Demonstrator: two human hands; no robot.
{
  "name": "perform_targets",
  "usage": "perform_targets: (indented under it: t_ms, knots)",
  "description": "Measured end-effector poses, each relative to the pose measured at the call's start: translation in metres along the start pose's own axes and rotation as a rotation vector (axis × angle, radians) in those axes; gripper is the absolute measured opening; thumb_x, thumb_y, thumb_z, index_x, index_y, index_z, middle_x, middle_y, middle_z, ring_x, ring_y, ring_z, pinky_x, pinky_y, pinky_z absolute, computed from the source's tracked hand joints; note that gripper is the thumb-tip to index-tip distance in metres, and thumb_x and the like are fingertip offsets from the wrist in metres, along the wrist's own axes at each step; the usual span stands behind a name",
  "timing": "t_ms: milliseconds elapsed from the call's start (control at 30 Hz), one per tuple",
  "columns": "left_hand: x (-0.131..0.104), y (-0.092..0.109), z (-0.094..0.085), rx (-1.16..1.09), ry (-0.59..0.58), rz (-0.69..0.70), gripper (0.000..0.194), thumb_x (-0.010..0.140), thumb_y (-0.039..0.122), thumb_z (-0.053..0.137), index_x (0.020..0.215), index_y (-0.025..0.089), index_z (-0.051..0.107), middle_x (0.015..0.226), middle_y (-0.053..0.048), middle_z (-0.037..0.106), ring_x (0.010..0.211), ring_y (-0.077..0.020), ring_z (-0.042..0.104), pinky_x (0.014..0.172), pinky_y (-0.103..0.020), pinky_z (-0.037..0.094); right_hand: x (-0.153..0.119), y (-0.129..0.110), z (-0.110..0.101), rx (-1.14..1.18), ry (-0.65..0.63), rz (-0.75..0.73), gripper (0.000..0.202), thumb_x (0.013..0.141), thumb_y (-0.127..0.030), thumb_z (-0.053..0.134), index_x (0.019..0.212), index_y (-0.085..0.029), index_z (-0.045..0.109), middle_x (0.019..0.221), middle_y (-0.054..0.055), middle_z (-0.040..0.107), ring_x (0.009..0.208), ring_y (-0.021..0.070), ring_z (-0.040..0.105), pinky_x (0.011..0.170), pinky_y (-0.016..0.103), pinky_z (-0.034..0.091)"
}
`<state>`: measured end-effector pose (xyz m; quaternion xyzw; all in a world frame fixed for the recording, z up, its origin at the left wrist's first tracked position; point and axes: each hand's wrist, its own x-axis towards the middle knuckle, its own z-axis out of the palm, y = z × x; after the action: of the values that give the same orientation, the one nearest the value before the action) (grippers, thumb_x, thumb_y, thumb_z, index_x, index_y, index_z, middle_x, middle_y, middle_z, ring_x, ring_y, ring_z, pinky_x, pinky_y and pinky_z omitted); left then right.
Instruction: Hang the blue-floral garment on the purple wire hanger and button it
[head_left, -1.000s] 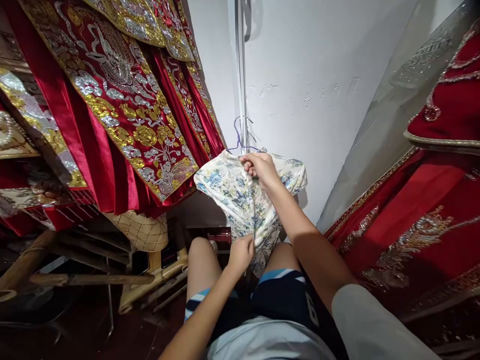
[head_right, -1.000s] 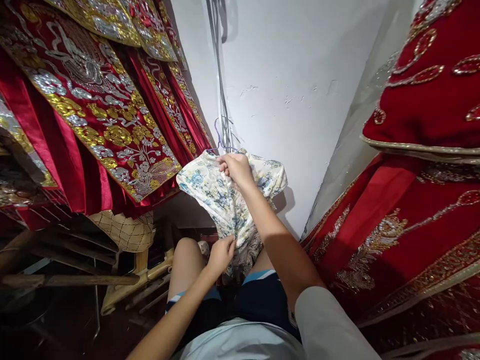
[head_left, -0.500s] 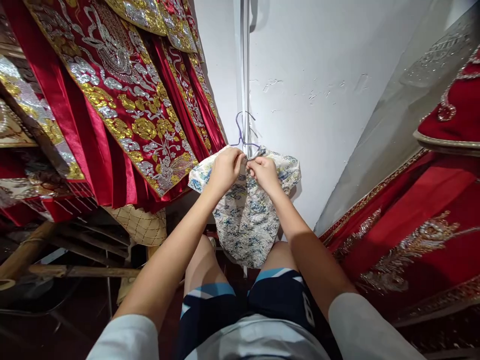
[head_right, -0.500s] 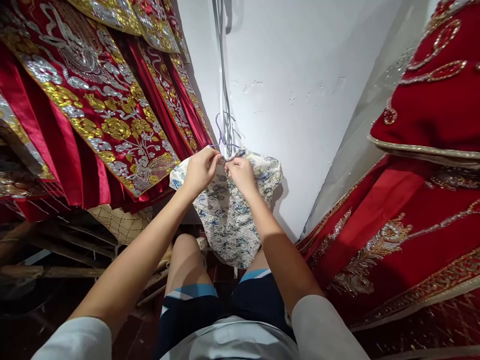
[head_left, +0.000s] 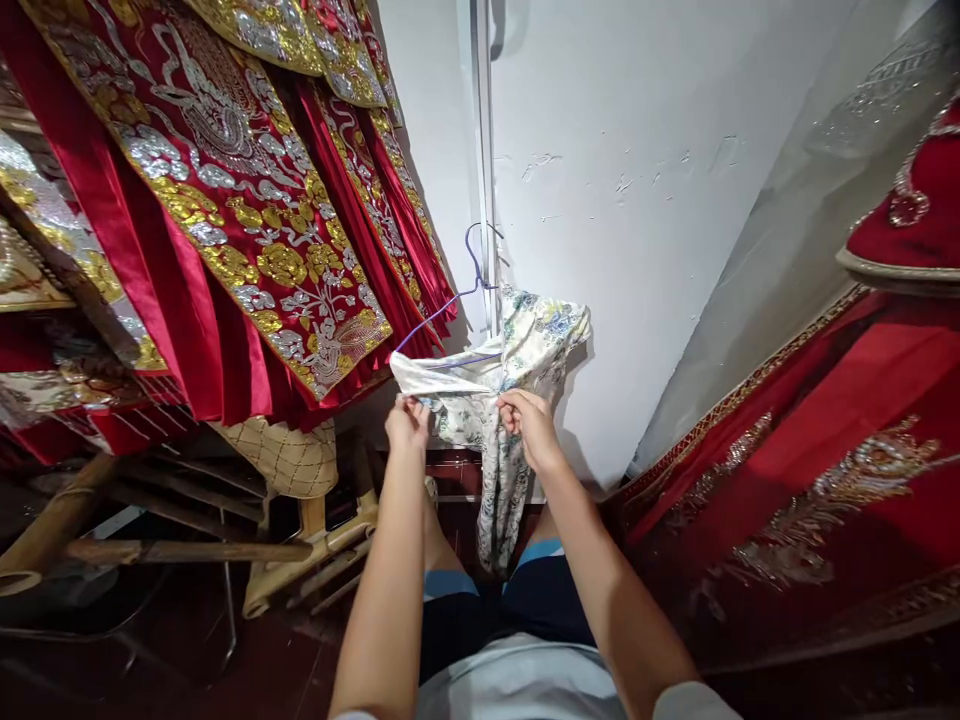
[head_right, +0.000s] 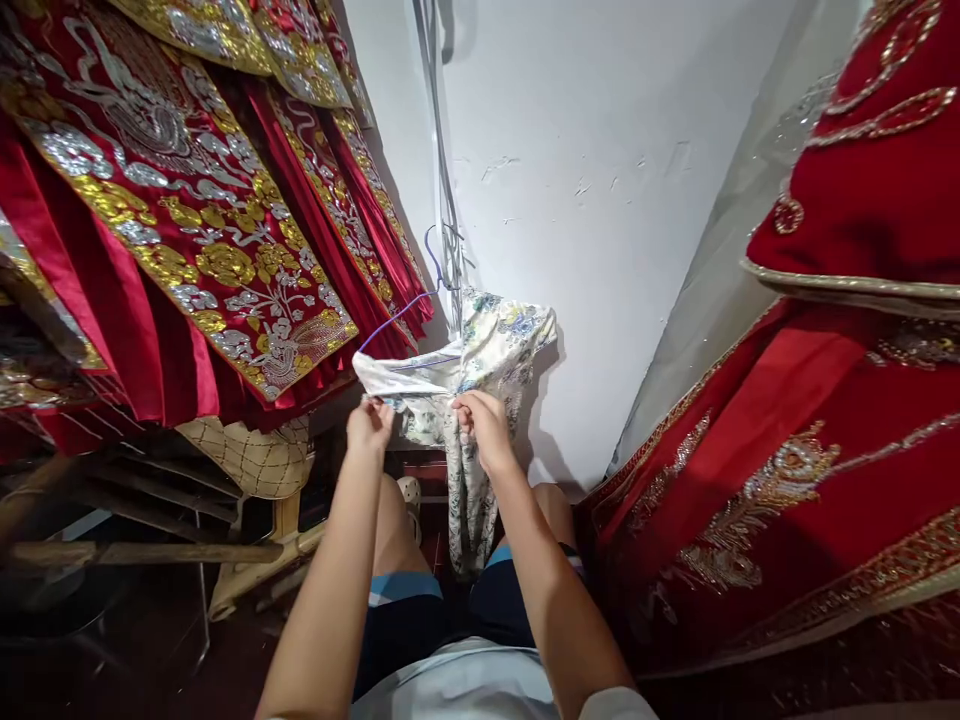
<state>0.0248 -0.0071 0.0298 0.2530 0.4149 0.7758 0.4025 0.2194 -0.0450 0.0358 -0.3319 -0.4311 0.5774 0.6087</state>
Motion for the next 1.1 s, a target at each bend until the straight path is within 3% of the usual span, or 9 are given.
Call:
perform_targets:
  t_ms: [167,400,533,633,700,767,933,1000,1100]
  knots:
    - [-0.042,-0.049,0.0,0.182,-0.153,-0.03,0.018,0.072,0.02,0.07,0.06,0.015,0.057,0.058,0.001,0.056,0.059,-0.0133,0.052,0.064,-0.026,0.044,-0.019,0.023,-0.039,0.131,0.302,-0.045,0.023,0.068,-0.042,0.061,0.062,-0.021,0.052,0.048,-0.006,0.041,0.041,0.0076,0.033,0.039,0.023,0.022]
    - [-0.078,-0.023,0.029,0.161,-0.496,0.022,0.03,0.08,0.046,0.069,0.076,0.016,0.067,0.076,-0.002,0.064,0.075,-0.0148,0.059,0.079,-0.028,0.048,-0.043,0.043,-0.085,-0.166,0.375,-0.066,0.035,0.069,-0.041,0.071,0.054,-0.023,0.046,0.049,-0.005,0.039,0.049,0.0113,0.036,0.046,0.025,0.031]
    - [-0.099,-0.009,0.051,0.234,-0.643,0.212,0.029,0.087,0.046,0.065,0.085,0.017,0.069,0.081,-0.004,0.064,0.08,-0.0164,0.058,0.081,-0.029,0.047,-0.042,0.026,-0.058,-0.219,0.007,-0.128,0.031,0.086,-0.054,0.06,0.094,-0.025,0.066,0.09,0.003,0.066,0.087,0.0202,0.061,0.078,0.03,0.049]
    - [-0.098,0.0,0.054,0.341,-0.607,0.419,0.029,0.089,0.046,0.063,0.083,0.018,0.069,0.091,-0.006,0.063,0.091,-0.0193,0.058,0.086,-0.03,0.046,-0.033,0.007,-0.034,-0.216,-0.367,0.032,0.036,0.083,-0.049,0.064,0.11,-0.025,0.065,0.096,0.005,0.07,0.09,0.0233,0.065,0.081,0.034,0.05]
    - [-0.09,0.004,0.045,0.38,-0.607,0.453,0.03,0.089,0.048,0.063,0.087,0.019,0.067,0.099,-0.007,0.061,0.098,-0.0204,0.058,0.089,-0.031,0.046,-0.022,-0.007,-0.026,-0.33,-0.482,0.119,0.032,0.075,-0.039,0.073,0.1,-0.02,0.068,0.086,0.005,0.07,0.08,0.0237,0.066,0.074,0.035,0.05]
    - [-0.081,0.007,0.028,0.443,-0.737,0.318,0.033,0.09,0.052,0.06,0.099,0.021,0.064,0.1,-0.006,0.062,0.095,-0.0196,0.058,0.087,-0.031,0.047,-0.008,-0.022,-0.024,-0.443,-0.477,0.066,0.024,0.07,-0.033,0.072,0.087,-0.016,0.069,0.079,0.005,0.07,0.072,0.0229,0.065,0.069,0.034,0.049]
    - [-0.073,0.01,-0.025,0.909,-1.186,-0.06,0.044,0.083,0.061,0.062,0.089,0.018,0.064,0.081,-0.002,0.063,0.074,-0.0177,0.055,0.068,-0.027,0.044,0.046,-0.049,-0.024,-0.523,-0.224,-0.516,0.024,0.072,-0.024,0.058,0.091,-0.017,0.072,0.097,0.007,0.072,0.096,0.0234,0.066,0.088,0.034,0.048]
    - [-0.066,0.017,-0.04,1.197,-1.159,-0.074,0.048,0.081,0.064,0.06,0.07,0.017,0.058,0.067,-0.001,0.057,0.064,-0.0173,0.05,0.059,-0.027,0.038,0.069,-0.05,-0.025,-0.602,-0.086,-0.533,0.027,0.076,-0.026,0.055,0.096,-0.018,0.071,0.097,0.007,0.071,0.095,0.0223,0.065,0.088,0.034,0.048]
    - [-0.043,0.035,-0.049,1.558,-0.974,0.047,0.052,0.084,0.063,0.051,0.055,0.02,0.045,0.055,-0.002,0.049,0.055,-0.0171,0.045,0.056,-0.029,0.033,0.092,-0.044,-0.031,-0.757,0.022,-0.344,0.023,0.079,-0.036,0.052,0.073,-0.017,0.065,0.065,0.004,0.062,0.067,0.0211,0.059,0.069,0.033,0.046]
